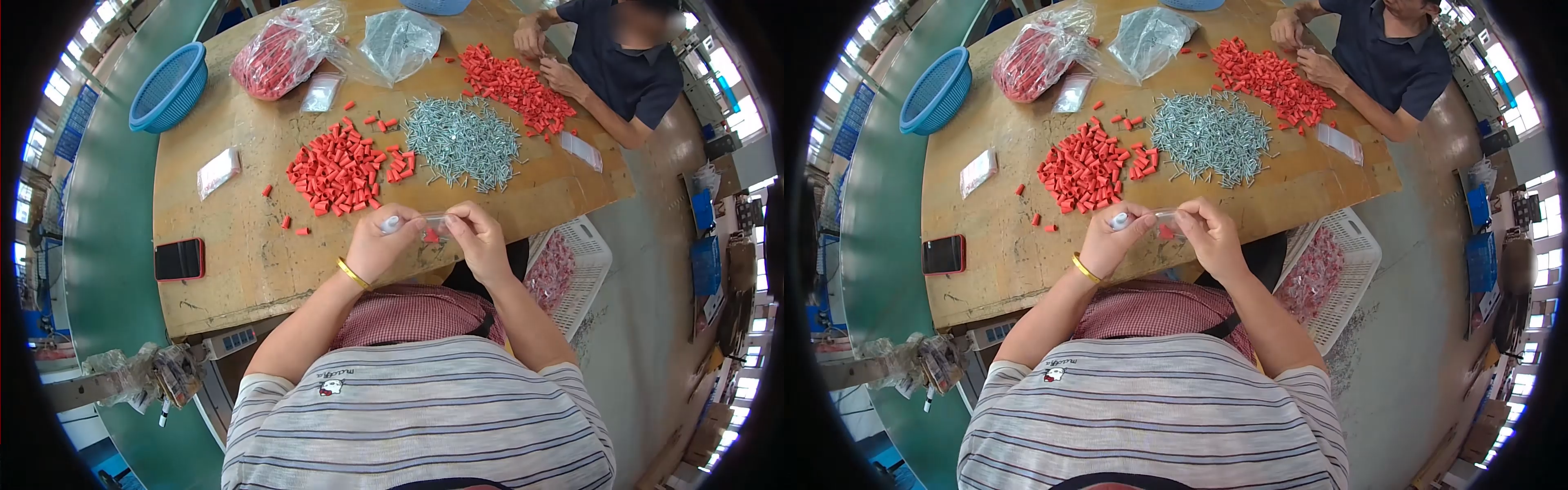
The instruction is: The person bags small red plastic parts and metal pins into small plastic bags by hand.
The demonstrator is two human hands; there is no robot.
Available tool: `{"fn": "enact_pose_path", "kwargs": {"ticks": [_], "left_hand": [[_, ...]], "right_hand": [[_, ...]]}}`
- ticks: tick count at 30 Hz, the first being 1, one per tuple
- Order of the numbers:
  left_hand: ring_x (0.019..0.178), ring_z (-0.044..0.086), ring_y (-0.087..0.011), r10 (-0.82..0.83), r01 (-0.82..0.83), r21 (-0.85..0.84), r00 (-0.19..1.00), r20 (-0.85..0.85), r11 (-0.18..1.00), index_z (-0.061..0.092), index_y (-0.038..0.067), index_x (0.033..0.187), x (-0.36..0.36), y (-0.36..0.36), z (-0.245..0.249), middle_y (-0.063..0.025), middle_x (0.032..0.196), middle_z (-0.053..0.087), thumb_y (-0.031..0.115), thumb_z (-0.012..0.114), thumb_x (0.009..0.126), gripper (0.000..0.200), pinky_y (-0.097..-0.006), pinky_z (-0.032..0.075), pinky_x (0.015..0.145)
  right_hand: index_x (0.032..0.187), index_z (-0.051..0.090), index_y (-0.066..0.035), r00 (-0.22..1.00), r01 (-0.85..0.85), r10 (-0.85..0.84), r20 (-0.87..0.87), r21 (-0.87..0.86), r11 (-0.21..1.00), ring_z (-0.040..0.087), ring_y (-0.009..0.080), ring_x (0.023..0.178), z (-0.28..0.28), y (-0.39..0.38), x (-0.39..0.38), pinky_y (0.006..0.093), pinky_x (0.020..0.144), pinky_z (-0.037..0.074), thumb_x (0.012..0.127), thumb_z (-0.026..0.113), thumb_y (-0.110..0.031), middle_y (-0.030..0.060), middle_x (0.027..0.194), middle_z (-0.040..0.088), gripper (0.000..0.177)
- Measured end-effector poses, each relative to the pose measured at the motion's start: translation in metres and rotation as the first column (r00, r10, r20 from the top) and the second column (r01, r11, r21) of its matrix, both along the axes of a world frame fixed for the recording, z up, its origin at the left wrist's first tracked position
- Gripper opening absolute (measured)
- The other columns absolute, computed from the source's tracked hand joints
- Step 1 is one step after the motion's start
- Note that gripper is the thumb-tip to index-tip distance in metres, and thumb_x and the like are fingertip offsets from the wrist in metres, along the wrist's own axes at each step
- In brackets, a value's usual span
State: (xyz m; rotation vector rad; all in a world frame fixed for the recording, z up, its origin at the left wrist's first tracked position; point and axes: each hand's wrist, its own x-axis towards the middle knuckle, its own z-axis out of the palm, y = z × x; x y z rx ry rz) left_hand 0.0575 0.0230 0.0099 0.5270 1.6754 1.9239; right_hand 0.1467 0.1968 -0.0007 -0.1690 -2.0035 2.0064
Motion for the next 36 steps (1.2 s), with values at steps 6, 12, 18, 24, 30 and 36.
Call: {"fn": "enact_pose_path", "kwargs": {"ticks": [6,12,18,24,30,36], "left_hand": [[0.076,0.058,-0.0053,0.024,-0.03,0.042,0.991,0.134,0.999,0.066,0.0,0.099,0.005,0.007,-0.011,-0.0006,0.086,0.066,0.009,0.067,0.092,0.011,-0.0217,0.048,0.068],[0.079,0.063,-0.0102,-0.092,0.067,0.151,0.982,0.166,0.986,0.063,-0.002,0.098,0.002,0.014,-0.016,-0.0048,0.089,0.068,0.007,0.065,0.093,0.01,-0.0244,0.051,0.072],[0.08,0.065,-0.0116,-0.173,0.178,-0.039,0.978,0.118,0.983,0.063,-0.002,0.101,0.003,0.013,-0.026,-0.0047,0.089,0.067,0.011,0.061,0.097,0.014,-0.0257,0.052,0.072],[0.091,0.065,-0.0167,-0.346,0.105,0.39,0.7,0.625,0.915,0.055,-0.001,0.123,-0.009,0.012,-0.031,-0.0085,0.102,0.065,0.014,0.052,0.1,0.028,-0.0292,0.054,0.08],[0.099,0.066,-0.025,-0.329,0.119,0.358,0.719,0.612,0.926,0.056,0.004,0.113,-0.01,0.005,-0.045,-0.0131,0.107,0.065,0.024,0.053,0.101,0.023,-0.0379,0.056,0.09],[0.112,0.061,-0.0274,-0.234,0.035,0.303,0.72,0.653,0.952,0.055,0.006,0.101,-0.005,0.011,-0.033,-0.0141,0.112,0.063,0.03,0.053,0.101,0.024,-0.0425,0.055,0.094]], "right_hand": [[0.095,0.059,-0.002,0.996,0.092,-0.092,-0.001,-0.067,0.994,0.05,0.002,0.076,-0.018,-0.004,0.001,0.0203,0.067,0.042,0.098,0.057,-0.009,-0.0031,0.084,0.057,0.008],[0.094,0.06,-0.002,0.996,0.079,-0.078,0.042,-0.014,0.997,0.049,0.0022,0.073,-0.012,-0.012,0.001,0.0205,0.065,0.041,0.097,0.06,-0.012,-0.0032,0.081,0.058,0.01],[0.092,0.059,-0.002,0.995,0.099,-0.101,0.005,0.166,0.981,0.052,0.0054,0.07,-0.018,-0.002,0.012,0.0226,0.063,0.044,0.096,0.061,-0.01,-0.0003,0.078,0.058,0.009],[0.09,0.058,-0.001,0.944,0.196,-0.251,0.214,0.246,0.949,0.06,0.0091,0.073,0.009,0.065,0.077,0.025,0.067,0.049,0.095,0.058,-0.008,0.0034,0.081,0.062,0.009],[0.091,0.062,0.0,0.752,0.318,-0.652,0.094,0.815,0.484,0.063,0.0132,0.071,0.003,0.131,0.151,0.0296,0.065,0.05,0.09,0.064,-0.012,0.0099,0.081,0.064,0.013],[0.107,0.063,-0.002,0.946,0.065,-0.191,0.261,0.425,0.903,0.064,0.015,0.077,0.003,0.016,0.055,0.0295,0.069,0.05,0.088,0.069,-0.017,0.01,0.087,0.067,0.025]]}}
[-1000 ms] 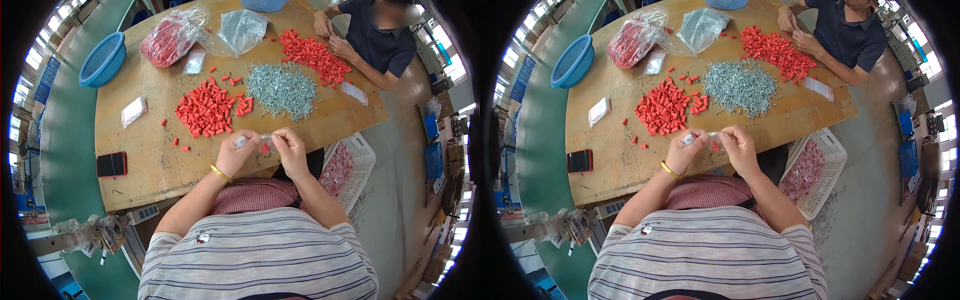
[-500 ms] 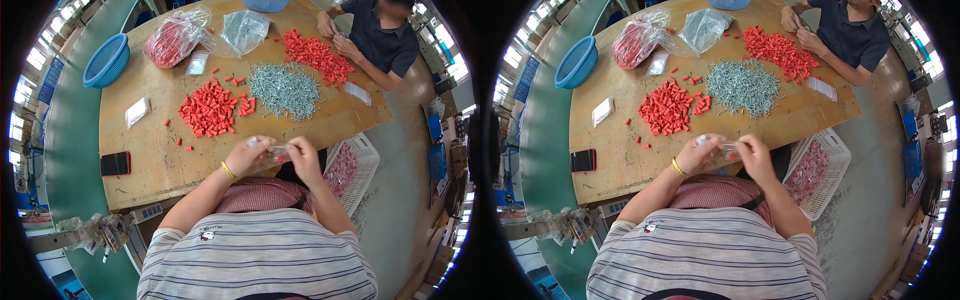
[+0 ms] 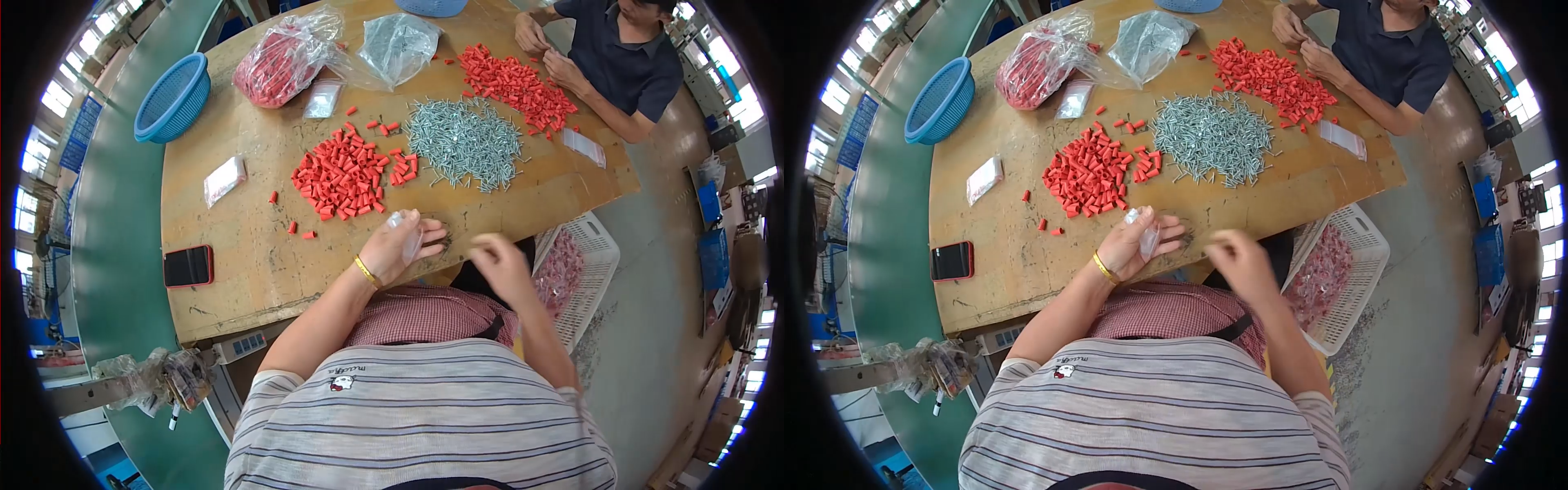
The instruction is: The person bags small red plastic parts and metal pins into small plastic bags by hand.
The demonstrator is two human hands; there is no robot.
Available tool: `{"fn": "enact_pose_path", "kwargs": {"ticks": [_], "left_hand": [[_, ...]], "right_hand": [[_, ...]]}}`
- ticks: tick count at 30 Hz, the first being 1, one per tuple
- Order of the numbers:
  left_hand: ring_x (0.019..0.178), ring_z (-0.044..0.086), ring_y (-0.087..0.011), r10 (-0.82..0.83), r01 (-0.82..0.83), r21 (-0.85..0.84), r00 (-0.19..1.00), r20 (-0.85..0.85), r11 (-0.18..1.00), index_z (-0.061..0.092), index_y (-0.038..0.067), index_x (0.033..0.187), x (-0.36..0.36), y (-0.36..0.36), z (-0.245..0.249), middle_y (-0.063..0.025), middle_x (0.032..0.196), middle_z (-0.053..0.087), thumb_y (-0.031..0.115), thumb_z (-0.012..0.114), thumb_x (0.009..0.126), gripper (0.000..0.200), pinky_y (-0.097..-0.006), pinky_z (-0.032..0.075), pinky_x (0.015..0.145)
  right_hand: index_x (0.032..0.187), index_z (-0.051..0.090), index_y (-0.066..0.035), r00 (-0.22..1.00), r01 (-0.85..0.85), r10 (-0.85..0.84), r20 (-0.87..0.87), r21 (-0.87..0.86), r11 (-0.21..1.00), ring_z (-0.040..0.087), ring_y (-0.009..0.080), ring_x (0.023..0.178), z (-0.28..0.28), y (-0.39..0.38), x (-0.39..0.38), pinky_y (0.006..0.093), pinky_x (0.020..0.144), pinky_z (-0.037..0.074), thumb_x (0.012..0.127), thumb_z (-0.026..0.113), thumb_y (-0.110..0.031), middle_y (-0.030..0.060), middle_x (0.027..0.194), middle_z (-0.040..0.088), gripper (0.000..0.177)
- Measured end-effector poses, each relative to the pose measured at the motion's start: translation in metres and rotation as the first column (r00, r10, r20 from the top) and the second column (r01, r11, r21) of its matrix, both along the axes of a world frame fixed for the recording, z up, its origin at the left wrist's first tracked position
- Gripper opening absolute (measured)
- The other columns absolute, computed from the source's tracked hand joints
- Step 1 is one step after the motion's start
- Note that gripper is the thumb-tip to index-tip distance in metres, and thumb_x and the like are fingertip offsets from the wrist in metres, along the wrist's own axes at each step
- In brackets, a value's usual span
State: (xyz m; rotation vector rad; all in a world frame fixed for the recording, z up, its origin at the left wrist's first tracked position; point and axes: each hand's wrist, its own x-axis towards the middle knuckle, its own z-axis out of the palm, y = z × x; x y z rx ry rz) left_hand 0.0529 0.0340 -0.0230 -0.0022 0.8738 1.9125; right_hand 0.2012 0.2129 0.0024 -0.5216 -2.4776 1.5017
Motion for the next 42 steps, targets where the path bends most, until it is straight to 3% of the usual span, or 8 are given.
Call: {"fn": "enact_pose_path", "kwargs": {"ticks": [10,20,24,25,28,31,37,42], "left_hand": [[0.078,0.059,-0.011,0.073,-0.085,-0.036,0.966,-0.249,0.996,0.052,0.006,0.098,0.006,-0.006,-0.011,-0.0032,0.089,0.06,0.02,0.059,0.099,0.015,-0.0262,0.051,0.07],[0.065,0.052,-0.006,0.143,-0.247,-0.193,0.889,-0.435,0.95,0.062,0.008,0.107,-0.002,-0.018,0.0,0.0046,0.073,0.053,0.012,0.061,0.096,0.012,-0.0223,0.043,0.054],[0.068,0.061,-0.0151,0.001,-0.321,-0.181,0.493,-0.87,0.93,0.07,0.011,0.097,0.014,-0.015,0.017,0.0004,0.072,0.057,0.012,0.07,0.088,0.009,-0.029,0.048,0.056],[0.068,0.061,-0.0175,-0.154,-0.432,-0.198,0.134,-0.979,0.88,0.07,0.012,0.097,0.015,-0.014,0.018,-0.0013,0.073,0.059,0.011,0.072,0.085,0.012,-0.0303,0.049,0.056],[0.071,0.063,-0.0243,-0.322,-0.494,-0.164,-0.253,-0.913,0.854,0.072,0.015,0.098,0.016,-0.006,0.025,-0.0066,0.08,0.063,0.013,0.076,0.076,0.023,-0.0341,0.052,0.059],[0.073,0.064,-0.0241,-0.263,-0.451,-0.099,-0.317,-0.911,0.887,0.072,0.014,0.1,0.01,-0.005,0.011,-0.0063,0.087,0.066,0.015,0.077,0.076,0.024,-0.0335,0.053,0.061],[0.077,0.064,-0.0256,-0.144,-0.466,-0.097,-0.068,-0.987,0.879,0.072,0.008,0.092,0.003,-0.001,0.009,-0.0078,0.087,0.068,0.009,0.074,0.079,0.013,-0.0345,0.052,0.067],[0.072,0.057,-0.0137,-0.142,-0.439,-0.292,0.343,-0.929,0.849,0.071,0.002,0.089,0.002,-0.003,0.008,-0.0054,0.078,0.066,0.009,0.072,0.085,0.008,-0.0284,0.047,0.066]], "right_hand": [[0.094,0.061,-0.003,0.956,-0.233,0.255,-0.148,0.148,0.961,0.064,0.0234,0.076,-0.008,-0.041,-0.053,0.0372,0.07,0.049,0.09,0.064,-0.018,0.01,0.092,0.065,0.016],[0.085,0.056,-0.007,0.995,0.082,-0.014,0.1,-0.725,0.683,0.05,0.0057,0.059,-0.022,-0.02,-0.046,0.0209,0.05,0.038,0.098,0.056,-0.018,-0.0013,0.071,0.054,0.017],[0.085,0.054,-0.008,0.991,0.128,-0.067,0.112,-0.734,0.667,0.049,0.006,0.056,-0.024,-0.02,-0.049,0.0196,0.045,0.033,0.098,0.057,-0.02,-0.001,0.071,0.053,0.017],[0.085,0.054,-0.008,0.991,0.132,-0.066,0.117,-0.737,0.663,0.048,0.0062,0.056,-0.024,-0.021,-0.05,0.0197,0.045,0.033,0.097,0.057,-0.021,-0.001,0.071,0.053,0.018],[0.082,0.054,-0.008,0.991,0.125,-0.058,0.117,-0.724,0.679,0.047,0.0068,0.053,-0.024,-0.022,-0.053,0.0208,0.045,0.032,0.096,0.058,-0.023,-0.0011,0.068,0.052,0.021],[0.08,0.056,-0.008,0.991,0.124,-0.055,0.119,-0.706,0.698,0.046,0.0062,0.052,-0.023,-0.024,-0.054,0.0223,0.047,0.032,0.096,0.059,-0.022,-0.0012,0.064,0.053,0.021],[0.091,0.056,-0.007,0.995,0.097,-0.082,0.053,-0.661,0.744,0.047,0.0053,0.054,-0.012,-0.029,-0.056,0.0204,0.044,0.033,0.097,0.058,-0.021,0.0,0.068,0.053,0.015],[0.116,0.058,-0.003,0.99,-0.08,0.024,-0.136,-0.429,0.9,0.055,0.008,0.082,-0.024,-0.026,-0.048,0.0235,0.072,0.045,0.096,0.062,-0.018,0.0008,0.094,0.057,0.025]]}}
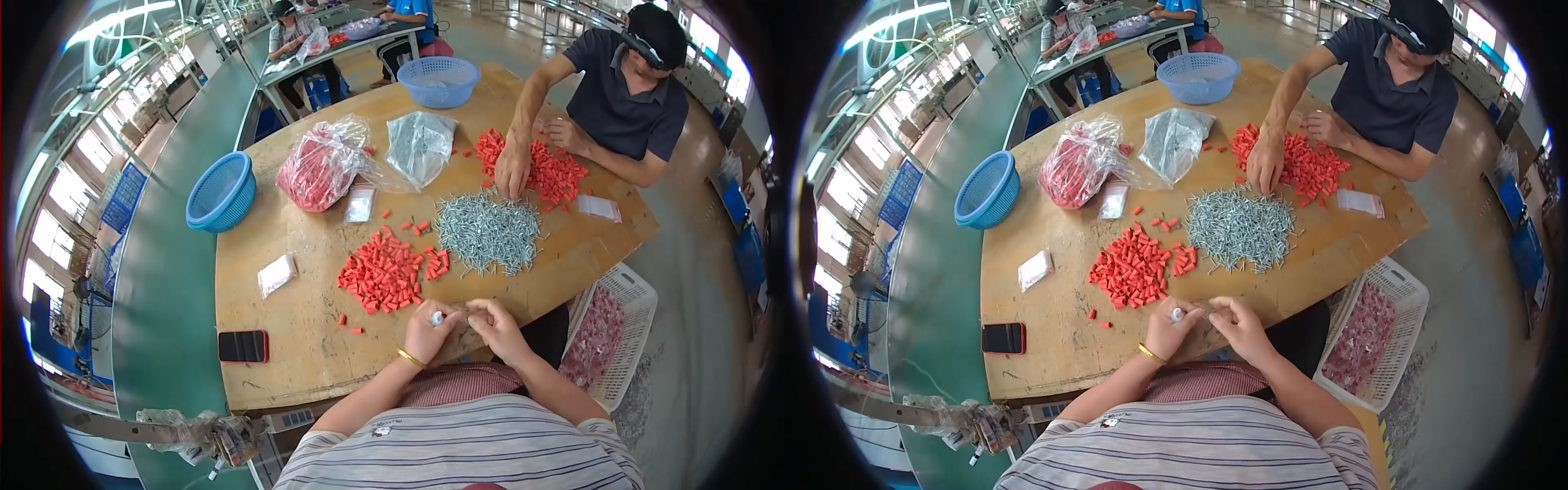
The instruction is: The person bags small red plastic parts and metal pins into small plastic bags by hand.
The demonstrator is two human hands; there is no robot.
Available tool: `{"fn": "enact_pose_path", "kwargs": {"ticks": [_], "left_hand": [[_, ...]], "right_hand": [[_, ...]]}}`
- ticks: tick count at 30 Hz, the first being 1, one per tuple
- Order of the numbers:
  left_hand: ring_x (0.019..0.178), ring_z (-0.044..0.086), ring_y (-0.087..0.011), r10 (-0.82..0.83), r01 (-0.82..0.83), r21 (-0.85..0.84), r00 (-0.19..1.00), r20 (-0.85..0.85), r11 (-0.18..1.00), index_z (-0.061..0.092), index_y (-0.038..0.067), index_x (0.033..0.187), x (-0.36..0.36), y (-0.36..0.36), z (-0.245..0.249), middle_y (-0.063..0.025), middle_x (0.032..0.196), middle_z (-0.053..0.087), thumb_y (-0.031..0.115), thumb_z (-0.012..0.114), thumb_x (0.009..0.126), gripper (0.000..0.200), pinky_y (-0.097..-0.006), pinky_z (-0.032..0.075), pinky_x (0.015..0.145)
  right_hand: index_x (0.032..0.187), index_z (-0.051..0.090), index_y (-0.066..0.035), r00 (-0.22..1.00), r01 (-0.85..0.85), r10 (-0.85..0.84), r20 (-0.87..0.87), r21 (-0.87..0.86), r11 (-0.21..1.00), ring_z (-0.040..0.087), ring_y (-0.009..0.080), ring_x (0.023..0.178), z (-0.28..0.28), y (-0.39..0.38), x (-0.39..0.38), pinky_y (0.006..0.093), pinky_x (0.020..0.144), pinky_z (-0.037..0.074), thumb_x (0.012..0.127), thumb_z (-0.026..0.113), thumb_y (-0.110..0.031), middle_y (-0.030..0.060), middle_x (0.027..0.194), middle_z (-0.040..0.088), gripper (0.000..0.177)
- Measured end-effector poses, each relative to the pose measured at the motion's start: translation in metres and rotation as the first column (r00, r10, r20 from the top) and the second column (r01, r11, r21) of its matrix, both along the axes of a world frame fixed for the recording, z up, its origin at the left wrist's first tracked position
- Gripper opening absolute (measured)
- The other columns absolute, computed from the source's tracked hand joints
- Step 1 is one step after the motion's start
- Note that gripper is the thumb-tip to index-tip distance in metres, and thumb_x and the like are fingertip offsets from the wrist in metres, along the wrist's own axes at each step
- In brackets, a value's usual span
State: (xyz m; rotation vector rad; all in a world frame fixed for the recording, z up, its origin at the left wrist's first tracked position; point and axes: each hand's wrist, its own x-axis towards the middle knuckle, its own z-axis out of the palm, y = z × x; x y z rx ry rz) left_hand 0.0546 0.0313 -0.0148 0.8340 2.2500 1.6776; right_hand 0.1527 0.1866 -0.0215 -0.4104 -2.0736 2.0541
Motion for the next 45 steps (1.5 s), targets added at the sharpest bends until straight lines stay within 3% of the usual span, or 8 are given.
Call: {"fn": "enact_pose_path", "kwargs": {"ticks": [1,8,14,20,23,27,32,45], "left_hand": [[0.073,0.057,-0.0108,-0.007,0.008,-0.01,0.997,0.071,1.0,0.07,0.002,0.09,0.002,0.0,0.0,-0.0039,0.079,0.066,0.009,0.072,0.086,0.009,-0.0272,0.047,0.067],[0.08,0.059,-0.0058,-0.13,0.11,0.077,0.927,0.352,0.991,0.07,0.002,0.1,-0.003,-0.001,-0.003,0.0002,0.089,0.068,0.011,0.067,0.091,0.013,-0.0229,0.049,0.074],[0.082,0.059,-0.0055,-0.145,0.1,0.117,0.851,0.504,0.988,0.071,0.001,0.101,0.001,-0.008,0.001,0.0012,0.091,0.068,0.01,0.067,0.092,0.013,-0.022,0.049,0.077],[0.074,0.054,-0.0043,-0.075,0.058,0.068,0.96,0.269,0.996,0.07,0.001,0.093,-0.003,-0.01,-0.012,0.0033,0.082,0.064,0.009,0.071,0.089,0.01,-0.0207,0.045,0.068],[0.075,0.057,-0.0119,-0.005,0.001,0.017,0.975,0.222,1.0,0.07,0.001,0.089,-0.001,-0.007,0.003,-0.0031,0.082,0.064,0.01,0.074,0.085,0.011,-0.0267,0.046,0.07],[0.071,0.052,-0.0122,0.009,-0.009,0.008,1.0,0.016,1.0,0.068,0.003,0.083,0.002,-0.003,0.002,-0.0013,0.076,0.058,0.008,0.076,0.081,0.01,-0.0271,0.043,0.067],[0.07,0.054,-0.0172,0.015,-0.015,0.012,0.998,-0.068,1.0,0.067,0.003,0.08,0.005,-0.002,0.002,-0.005,0.075,0.059,0.008,0.077,0.079,0.01,-0.0299,0.043,0.067],[0.069,0.057,-0.0211,-0.046,0.04,-0.032,0.971,-0.234,0.999,0.066,0.005,0.079,0.005,-0.003,-0.001,-0.007,0.074,0.06,0.005,0.076,0.076,0.011,-0.0319,0.046,0.065]], "right_hand": [[0.117,0.059,-0.003,0.999,-0.039,0.039,0.02,0.027,0.999,0.057,0.0092,0.088,-0.001,0.003,0.002,0.0249,0.078,0.047,0.095,0.063,-0.017,0.0016,0.099,0.059,0.026],[0.118,0.059,-0.005,0.997,-0.033,0.046,0.069,-0.178,0.984,0.052,0.0046,0.074,0.005,0.004,0.004,0.0206,0.059,0.042,0.097,0.061,-0.016,-0.0007,0.092,0.058,0.024],[0.1,0.063,-0.003,0.997,-0.044,0.055,0.063,-0.166,0.985,0.052,0.0044,0.074,-0.002,0.01,-0.001,0.0216,0.068,0.044,0.098,0.06,-0.017,-0.0027,0.083,0.059,0.014],[0.099,0.061,-0.002,0.998,-0.022,0.03,0.051,-0.161,0.987,0.053,0.0042,0.075,0.005,0.008,-0.003,0.0219,0.069,0.044,0.097,0.061,-0.015,-0.0024,0.084,0.059,0.013],[0.1,0.062,-0.002,0.985,0.16,-0.164,-0.054,-0.084,0.984,0.053,0.0048,0.075,-0.015,0.004,-0.006,0.0222,0.069,0.045,0.096,0.062,-0.015,-0.002,0.085,0.059,0.013],[0.102,0.061,-0.003,0.999,0.033,-0.032,0.007,-0.134,0.99,0.053,0.005,0.072,-0.002,0.001,-0.004,0.0211,0.063,0.044,0.097,0.061,-0.018,-0.0017,0.085,0.059,0.015],[0.103,0.061,-0.004,0.994,-0.04,0.064,0.088,-0.249,0.968,0.056,0.0046,0.07,0.006,-0.002,-0.006,0.0177,0.056,0.042,0.099,0.057,-0.021,-0.0001,0.084,0.06,0.018],[0.097,0.06,-0.003,0.981,0.002,0.058,0.183,-0.311,0.951,0.058,0.0053,0.063,0.004,0.001,-0.007,0.0175,0.051,0.043,0.097,0.055,-0.012,0.0023,0.082,0.064,0.011]]}}
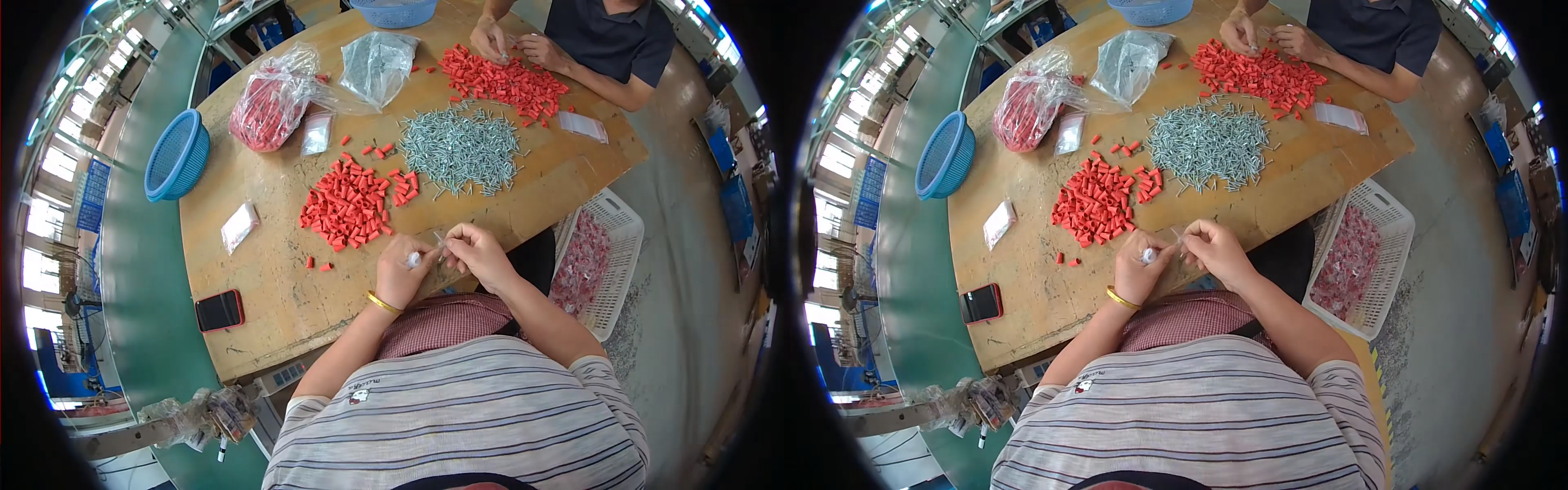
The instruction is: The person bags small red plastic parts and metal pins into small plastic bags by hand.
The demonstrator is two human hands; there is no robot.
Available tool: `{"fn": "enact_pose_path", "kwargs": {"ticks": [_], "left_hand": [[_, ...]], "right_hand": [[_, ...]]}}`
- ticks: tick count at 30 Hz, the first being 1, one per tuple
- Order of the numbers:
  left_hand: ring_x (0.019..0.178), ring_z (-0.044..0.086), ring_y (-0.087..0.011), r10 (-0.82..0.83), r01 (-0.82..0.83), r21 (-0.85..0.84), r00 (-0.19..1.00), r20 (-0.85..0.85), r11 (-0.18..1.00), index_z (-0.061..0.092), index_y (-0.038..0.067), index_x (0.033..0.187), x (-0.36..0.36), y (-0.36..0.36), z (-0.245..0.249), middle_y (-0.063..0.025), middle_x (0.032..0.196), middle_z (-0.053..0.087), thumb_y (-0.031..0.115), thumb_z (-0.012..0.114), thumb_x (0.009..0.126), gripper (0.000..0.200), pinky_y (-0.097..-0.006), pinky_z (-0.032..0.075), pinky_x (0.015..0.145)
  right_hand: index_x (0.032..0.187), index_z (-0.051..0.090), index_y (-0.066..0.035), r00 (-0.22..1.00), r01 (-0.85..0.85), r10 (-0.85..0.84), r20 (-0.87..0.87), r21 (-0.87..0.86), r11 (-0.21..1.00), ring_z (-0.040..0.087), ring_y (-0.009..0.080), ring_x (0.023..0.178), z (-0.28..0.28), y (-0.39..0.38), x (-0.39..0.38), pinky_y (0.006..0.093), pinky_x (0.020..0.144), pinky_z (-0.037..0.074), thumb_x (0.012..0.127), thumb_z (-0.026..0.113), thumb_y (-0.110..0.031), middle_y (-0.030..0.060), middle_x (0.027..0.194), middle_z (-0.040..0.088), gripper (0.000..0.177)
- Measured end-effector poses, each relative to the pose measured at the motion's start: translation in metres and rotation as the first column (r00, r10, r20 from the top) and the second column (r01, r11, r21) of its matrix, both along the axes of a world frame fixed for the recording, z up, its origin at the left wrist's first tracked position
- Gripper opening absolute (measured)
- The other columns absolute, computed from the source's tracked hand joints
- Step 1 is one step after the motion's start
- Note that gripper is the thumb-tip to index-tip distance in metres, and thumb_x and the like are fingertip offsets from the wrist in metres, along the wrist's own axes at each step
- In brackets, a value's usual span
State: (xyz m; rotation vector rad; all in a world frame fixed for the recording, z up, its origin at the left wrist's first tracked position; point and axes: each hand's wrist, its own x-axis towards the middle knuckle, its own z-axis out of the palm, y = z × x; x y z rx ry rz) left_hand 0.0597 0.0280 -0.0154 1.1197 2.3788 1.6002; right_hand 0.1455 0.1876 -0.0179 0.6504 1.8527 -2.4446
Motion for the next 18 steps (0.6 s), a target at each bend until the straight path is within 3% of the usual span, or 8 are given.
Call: {"fn": "enact_pose_path", "kwargs": {"ticks": [12,16,18], "left_hand": [[0.071,0.058,-0.0266,-0.004,0.004,-0.009,0.998,-0.058,1.0,0.067,0.006,0.08,0.0,0.0,0.0,-0.0088,0.076,0.062,0.004,0.076,0.074,0.012,-0.0362,0.047,0.065],[0.077,0.063,-0.0282,-0.036,0.061,-0.141,0.984,0.172,0.988,0.07,0.006,0.087,0.0,-0.006,0.003,-0.0108,0.084,0.067,0.013,0.075,0.079,0.012,-0.0358,0.05,0.07],[0.082,0.066,-0.0292,-0.051,0.118,-0.196,0.947,0.318,0.973,0.071,0.006,0.091,-0.001,-0.009,0.004,-0.0124,0.089,0.069,0.018,0.074,0.082,0.016,-0.0357,0.051,0.074]], "right_hand": [[0.097,0.06,-0.003,0.998,-0.04,0.041,-0.037,0.02,0.999,0.058,0.0055,0.064,-0.004,0.003,0.0,0.0178,0.053,0.043,0.098,0.055,-0.013,0.0032,0.083,0.065,0.012],[0.094,0.059,-0.004,0.995,-0.008,0.012,-0.099,0.046,0.999,0.057,0.0054,0.067,-0.009,-0.002,0.004,0.0198,0.057,0.045,0.096,0.056,-0.01,0.002,0.081,0.063,0.007],[0.09,0.059,-0.005,0.986,0.065,-0.036,-0.161,0.178,0.982,0.056,0.0057,0.069,-0.011,-0.006,0.006,0.023,0.061,0.046,0.093,0.058,-0.008,0.0003,0.078,0.06,0.004]]}}
